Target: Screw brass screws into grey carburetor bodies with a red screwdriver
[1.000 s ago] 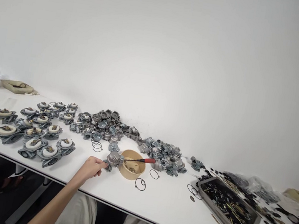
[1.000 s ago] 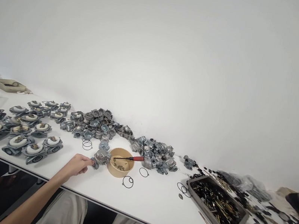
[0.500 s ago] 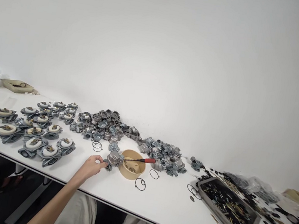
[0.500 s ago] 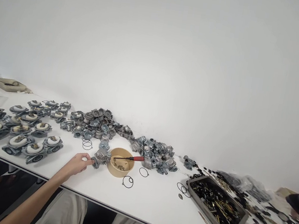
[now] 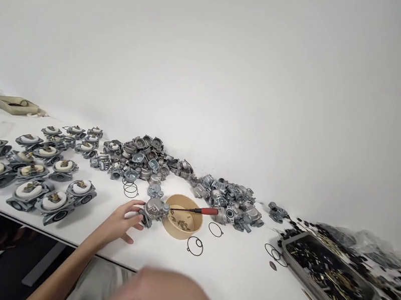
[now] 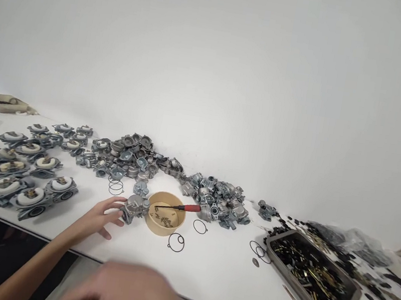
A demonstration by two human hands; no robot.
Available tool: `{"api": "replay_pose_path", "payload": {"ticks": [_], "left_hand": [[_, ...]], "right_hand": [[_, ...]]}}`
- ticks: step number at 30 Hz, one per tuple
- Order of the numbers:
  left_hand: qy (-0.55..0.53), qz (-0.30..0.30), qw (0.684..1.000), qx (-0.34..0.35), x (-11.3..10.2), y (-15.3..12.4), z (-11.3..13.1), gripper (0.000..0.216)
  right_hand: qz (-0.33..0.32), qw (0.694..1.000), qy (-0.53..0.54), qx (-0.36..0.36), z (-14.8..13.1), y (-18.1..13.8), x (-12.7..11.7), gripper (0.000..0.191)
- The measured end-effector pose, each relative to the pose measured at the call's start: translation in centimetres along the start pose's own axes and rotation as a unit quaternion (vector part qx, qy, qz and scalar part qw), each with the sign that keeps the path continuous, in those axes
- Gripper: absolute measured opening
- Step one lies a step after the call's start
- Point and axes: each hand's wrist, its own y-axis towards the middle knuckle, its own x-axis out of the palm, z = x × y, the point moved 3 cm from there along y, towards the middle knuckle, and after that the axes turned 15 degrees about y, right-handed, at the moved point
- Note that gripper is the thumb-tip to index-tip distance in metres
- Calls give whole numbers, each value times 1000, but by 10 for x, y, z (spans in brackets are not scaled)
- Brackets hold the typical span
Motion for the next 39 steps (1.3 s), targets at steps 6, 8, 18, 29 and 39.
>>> {"api": "replay_pose_path", "payload": {"ticks": [6,8,18,29,39], "left_hand": [[-38,-9,999,-17,-3,0,0,70],[-31,4,999,-23,-2,1,-1,74],[14,68,997,-23,13,4,-24,76],[-5,120,992,-35,6,-6,-14,60],[-80,104,991,-21,3,-12,-14,64]], "right_hand": [[172,977,-124,19,44,11,-105,49],[115,984,-132,37,59,16,-121,70],[61,987,-145,26,102,25,-128,66],[30,979,-201,-29,106,31,-120,53],[14,946,-322,-19,91,31,-106,67]]}}
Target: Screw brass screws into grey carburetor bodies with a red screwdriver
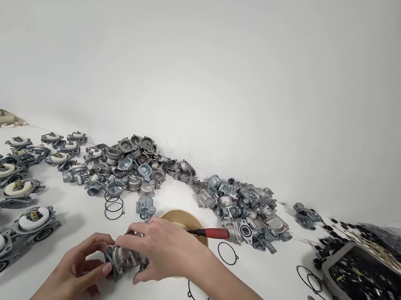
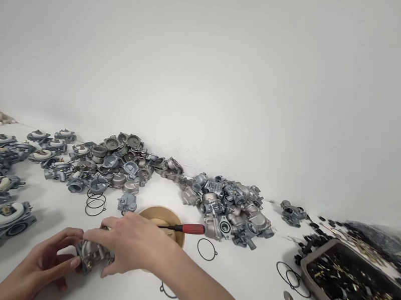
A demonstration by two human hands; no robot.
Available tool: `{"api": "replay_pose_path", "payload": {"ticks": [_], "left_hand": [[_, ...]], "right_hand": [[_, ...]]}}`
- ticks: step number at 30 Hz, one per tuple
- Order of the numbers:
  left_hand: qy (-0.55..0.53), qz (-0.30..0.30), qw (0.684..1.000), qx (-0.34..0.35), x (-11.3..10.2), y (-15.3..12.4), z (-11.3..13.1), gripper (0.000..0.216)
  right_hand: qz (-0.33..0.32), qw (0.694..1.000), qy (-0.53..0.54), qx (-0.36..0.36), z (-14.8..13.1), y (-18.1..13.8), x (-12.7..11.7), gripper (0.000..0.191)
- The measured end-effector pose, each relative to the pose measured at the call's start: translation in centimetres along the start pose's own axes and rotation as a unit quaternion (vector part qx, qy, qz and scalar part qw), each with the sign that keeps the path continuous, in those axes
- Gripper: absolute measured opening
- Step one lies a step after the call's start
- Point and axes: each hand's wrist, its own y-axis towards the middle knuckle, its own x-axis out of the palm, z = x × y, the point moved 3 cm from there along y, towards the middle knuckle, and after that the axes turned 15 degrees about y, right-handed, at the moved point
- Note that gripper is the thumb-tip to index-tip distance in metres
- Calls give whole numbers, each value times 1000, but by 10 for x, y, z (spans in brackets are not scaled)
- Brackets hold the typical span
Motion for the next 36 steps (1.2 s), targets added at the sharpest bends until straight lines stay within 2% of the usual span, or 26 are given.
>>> {"api": "replay_pose_path", "payload": {"ticks": [5,12,19,27,36], "left_hand": [[-34,-23,999,1,-3,-2,-3,66],[-32,-50,998,9,-4,2,-11,69],[-25,-56,998,6,-3,2,-5,61],[-10,-83,996,22,-6,1,-7,57],[33,-136,989,51,-10,5,-12,38]], "right_hand": [[-8,999,-28,-20,-15,-1,0,73],[-32,999,-36,-11,-17,3,5,71],[-35,999,7,3,-12,2,4,57],[-22,998,51,31,-8,0,1,72],[-27,997,48,45,-10,-1,-2,72]]}}
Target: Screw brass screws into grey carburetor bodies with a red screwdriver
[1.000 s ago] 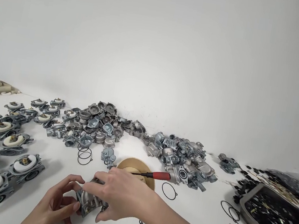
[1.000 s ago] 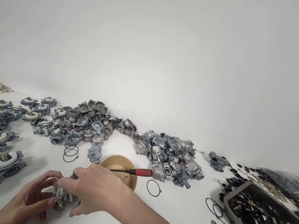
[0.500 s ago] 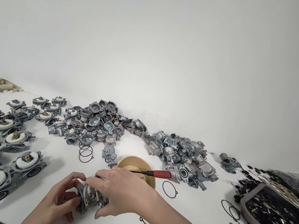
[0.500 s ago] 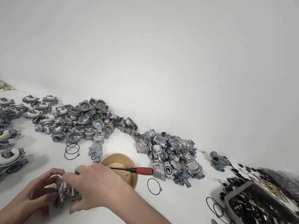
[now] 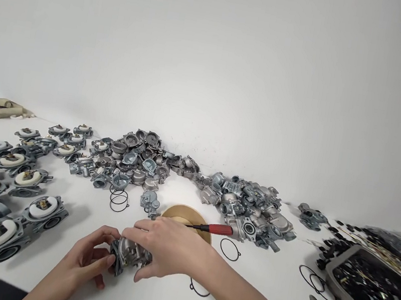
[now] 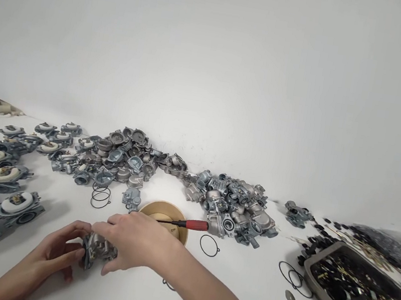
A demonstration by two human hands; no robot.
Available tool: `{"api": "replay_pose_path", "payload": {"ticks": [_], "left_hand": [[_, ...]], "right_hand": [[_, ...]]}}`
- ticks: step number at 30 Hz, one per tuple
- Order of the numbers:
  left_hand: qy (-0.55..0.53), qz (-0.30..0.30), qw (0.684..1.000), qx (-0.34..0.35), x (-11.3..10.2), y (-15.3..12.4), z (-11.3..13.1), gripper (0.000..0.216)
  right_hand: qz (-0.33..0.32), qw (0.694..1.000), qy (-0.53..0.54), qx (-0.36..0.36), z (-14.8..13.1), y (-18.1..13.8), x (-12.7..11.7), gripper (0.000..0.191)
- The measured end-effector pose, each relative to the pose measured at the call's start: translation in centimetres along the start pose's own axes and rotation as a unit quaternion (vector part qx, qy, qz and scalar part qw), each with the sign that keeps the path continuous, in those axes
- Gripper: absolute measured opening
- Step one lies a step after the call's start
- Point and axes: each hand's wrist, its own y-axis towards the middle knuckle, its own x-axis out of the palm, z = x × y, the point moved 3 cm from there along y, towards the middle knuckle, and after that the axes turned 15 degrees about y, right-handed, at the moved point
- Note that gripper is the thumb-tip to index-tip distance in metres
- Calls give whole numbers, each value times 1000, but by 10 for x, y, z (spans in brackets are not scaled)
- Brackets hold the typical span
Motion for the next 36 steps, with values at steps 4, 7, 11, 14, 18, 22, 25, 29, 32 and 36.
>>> {"api": "replay_pose_path", "payload": {"ticks": [4,7,11,14,18,22,25,29,32,36], "left_hand": [[-5,-3,1000,0,1,-1,0,34],[-19,5,1000,-2,2,-1,3,34],[-38,20,999,-6,4,-1,8,37],[-46,25,999,-6,4,0,8,41],[-43,19,999,-1,3,1,5,42],[-46,9,999,-7,2,2,1,42],[-49,-8,998,-26,3,3,-1,44],[-44,4,998,-50,1,3,-1,48],[-43,10,997,-58,-1,3,-1,49],[-43,10,997,-55,-2,1,1,49]], "right_hand": [[2,1000,-5,4,0,0,-1,62],[3,1000,-12,1,0,0,-1,59],[0,1000,-14,-2,0,-1,-1,57],[0,1000,-16,-7,-1,-1,-1,56],[0,1000,-21,-10,-2,-2,-1,54],[2,1000,-20,-21,-4,-3,-2,53],[11,999,-24,-31,-5,-4,-2,51],[6,999,3,-34,1,-5,-2,53],[4,998,50,-31,7,-5,-3,59],[2,997,71,-9,10,-5,-3,61]]}}
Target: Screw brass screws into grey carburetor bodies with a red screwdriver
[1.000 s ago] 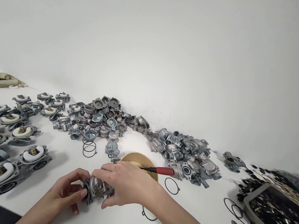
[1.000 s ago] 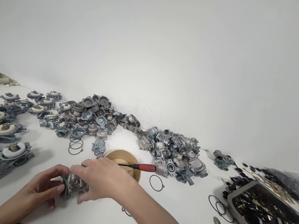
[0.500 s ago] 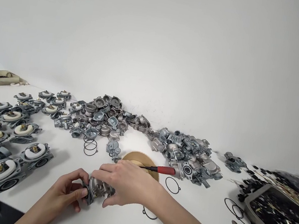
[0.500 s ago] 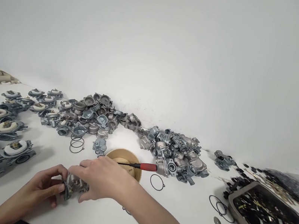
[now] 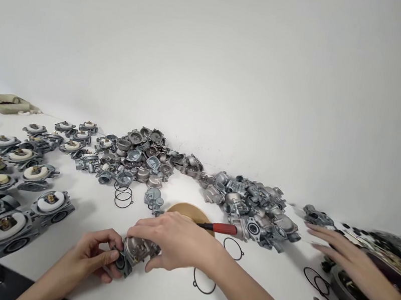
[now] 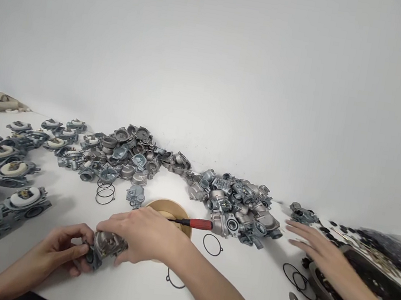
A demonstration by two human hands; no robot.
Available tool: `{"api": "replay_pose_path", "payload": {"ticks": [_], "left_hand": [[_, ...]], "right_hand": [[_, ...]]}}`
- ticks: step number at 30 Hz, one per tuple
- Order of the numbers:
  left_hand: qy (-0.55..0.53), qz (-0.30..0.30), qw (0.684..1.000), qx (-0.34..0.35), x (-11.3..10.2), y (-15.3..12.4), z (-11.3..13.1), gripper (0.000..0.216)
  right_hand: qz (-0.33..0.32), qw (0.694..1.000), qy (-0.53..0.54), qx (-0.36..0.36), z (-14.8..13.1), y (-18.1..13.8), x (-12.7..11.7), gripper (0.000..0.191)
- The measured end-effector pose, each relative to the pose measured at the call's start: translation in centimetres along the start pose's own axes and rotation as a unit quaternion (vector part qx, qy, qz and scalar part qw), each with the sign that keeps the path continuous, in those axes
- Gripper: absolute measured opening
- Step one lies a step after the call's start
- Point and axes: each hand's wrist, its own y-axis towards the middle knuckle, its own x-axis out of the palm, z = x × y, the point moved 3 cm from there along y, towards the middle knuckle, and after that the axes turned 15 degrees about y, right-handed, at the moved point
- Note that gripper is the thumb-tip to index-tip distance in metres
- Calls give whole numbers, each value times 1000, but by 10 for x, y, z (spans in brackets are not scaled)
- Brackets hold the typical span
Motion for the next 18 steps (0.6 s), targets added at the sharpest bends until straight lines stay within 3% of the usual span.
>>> {"api": "replay_pose_path", "payload": {"ticks": [4,18], "left_hand": [[5,-8,1000,7,2,-2,5,47],[-17,52,998,7,13,-10,16,36]], "right_hand": [[-7,1000,-11,-3,-5,0,-1,61],[-7,999,-38,4,-7,1,0,59]]}}
